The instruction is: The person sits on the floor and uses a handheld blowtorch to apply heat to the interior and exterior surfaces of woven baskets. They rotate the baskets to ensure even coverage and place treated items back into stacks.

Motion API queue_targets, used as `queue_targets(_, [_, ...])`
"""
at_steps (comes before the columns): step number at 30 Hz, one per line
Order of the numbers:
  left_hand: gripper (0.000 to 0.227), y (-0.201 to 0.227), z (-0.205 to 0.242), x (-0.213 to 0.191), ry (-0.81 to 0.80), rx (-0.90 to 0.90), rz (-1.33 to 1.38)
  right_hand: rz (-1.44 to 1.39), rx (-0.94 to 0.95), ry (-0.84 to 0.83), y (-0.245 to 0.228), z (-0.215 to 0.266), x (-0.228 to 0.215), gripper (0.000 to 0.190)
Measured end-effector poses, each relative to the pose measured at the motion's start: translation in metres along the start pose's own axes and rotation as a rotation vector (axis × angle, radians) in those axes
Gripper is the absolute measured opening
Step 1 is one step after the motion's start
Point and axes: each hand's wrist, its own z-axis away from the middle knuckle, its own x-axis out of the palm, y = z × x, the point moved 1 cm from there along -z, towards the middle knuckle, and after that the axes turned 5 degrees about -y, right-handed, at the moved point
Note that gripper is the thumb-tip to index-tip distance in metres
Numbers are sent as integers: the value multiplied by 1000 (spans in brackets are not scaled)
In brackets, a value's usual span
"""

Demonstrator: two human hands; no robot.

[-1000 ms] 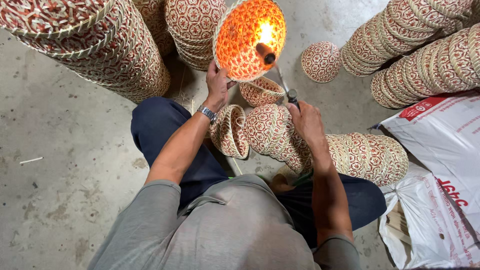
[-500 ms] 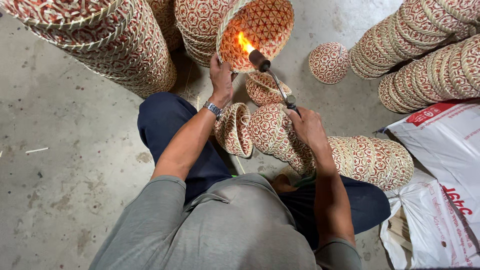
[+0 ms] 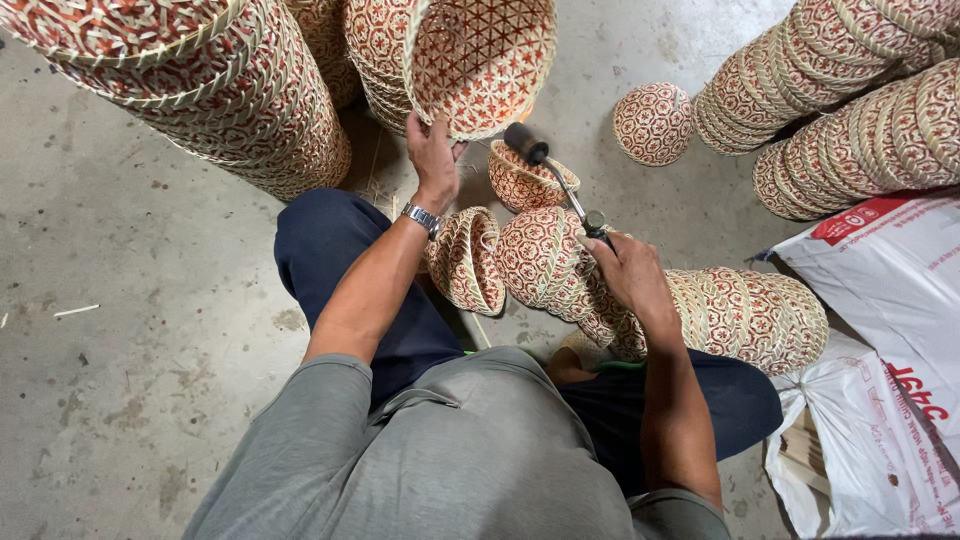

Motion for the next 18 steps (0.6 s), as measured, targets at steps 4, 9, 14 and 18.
queue_targets(4, [53, 4, 2, 0, 73, -21, -96, 1, -43, 69, 3, 1, 1, 50])
queue_targets(9, [36, -5, -9, -10, 12, 99, 25, -106, 6, -69, 4, 7, -5, 42])
queue_targets(14, [27, -3, -11, -15, 10, 59, 49, -179, -14, -13, 15, 3, -18, 44])
queue_targets(18, [25, 4, -14, -13, -7, 101, -138, -276, 52, -36, 26, 0, -29, 46])
